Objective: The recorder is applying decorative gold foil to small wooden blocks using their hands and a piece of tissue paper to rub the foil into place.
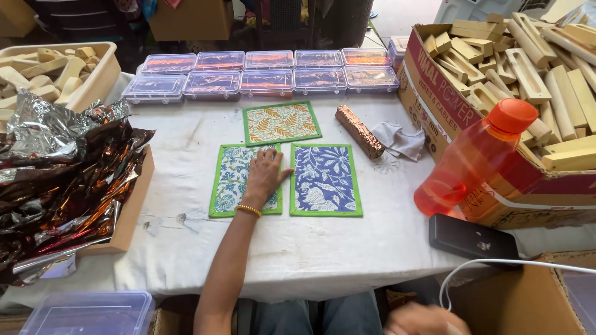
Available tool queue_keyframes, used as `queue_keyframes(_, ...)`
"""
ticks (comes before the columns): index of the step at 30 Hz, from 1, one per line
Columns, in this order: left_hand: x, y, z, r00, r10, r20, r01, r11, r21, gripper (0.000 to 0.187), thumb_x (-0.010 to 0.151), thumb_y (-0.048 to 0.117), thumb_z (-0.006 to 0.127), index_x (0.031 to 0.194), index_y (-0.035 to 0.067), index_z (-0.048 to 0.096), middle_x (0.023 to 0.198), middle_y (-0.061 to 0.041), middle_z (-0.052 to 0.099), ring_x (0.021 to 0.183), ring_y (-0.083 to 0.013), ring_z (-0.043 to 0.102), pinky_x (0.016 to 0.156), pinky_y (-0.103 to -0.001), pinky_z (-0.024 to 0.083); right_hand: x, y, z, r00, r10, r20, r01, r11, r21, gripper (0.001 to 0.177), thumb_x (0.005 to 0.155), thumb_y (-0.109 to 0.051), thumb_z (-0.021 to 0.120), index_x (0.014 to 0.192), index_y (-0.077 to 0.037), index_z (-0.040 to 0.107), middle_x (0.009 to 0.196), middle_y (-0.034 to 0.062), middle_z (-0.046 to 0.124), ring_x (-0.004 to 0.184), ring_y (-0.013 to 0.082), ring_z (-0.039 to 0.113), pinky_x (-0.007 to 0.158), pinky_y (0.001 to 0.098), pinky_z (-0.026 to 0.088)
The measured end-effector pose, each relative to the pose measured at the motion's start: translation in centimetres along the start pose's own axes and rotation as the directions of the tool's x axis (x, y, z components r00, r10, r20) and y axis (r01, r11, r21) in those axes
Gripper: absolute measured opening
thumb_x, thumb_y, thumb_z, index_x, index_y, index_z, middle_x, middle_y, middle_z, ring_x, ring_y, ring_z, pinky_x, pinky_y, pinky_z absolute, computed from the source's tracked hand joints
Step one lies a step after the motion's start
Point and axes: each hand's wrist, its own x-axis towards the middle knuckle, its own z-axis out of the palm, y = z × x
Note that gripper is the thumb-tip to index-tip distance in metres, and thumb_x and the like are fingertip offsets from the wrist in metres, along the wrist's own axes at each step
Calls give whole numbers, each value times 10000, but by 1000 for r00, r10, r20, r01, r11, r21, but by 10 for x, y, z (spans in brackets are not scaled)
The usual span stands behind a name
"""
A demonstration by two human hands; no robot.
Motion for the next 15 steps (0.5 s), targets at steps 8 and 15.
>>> queue_keyframes(8,5,-7,7,1000,18,2,-18,999,28,654,923,613,602,1320,94,606,1357,-117,556,1249,-298,490,972,-461,476,179,53,47,998,-13,69,4,991,136,405,944,-232,712,1286,-99,540,1106,110,780,865,177,689,712,299,587)
queue_keyframes(15,4,-17,-2,983,9,-186,-75,934,-350,515,961,554,573,1118,84,712,1169,-109,706,994,-251,676,939,-453,515,321,116,80,970,229,-84,-175,894,413,347,1003,-364,579,1240,-109,570,984,113,704,650,97,596,475,223,486)
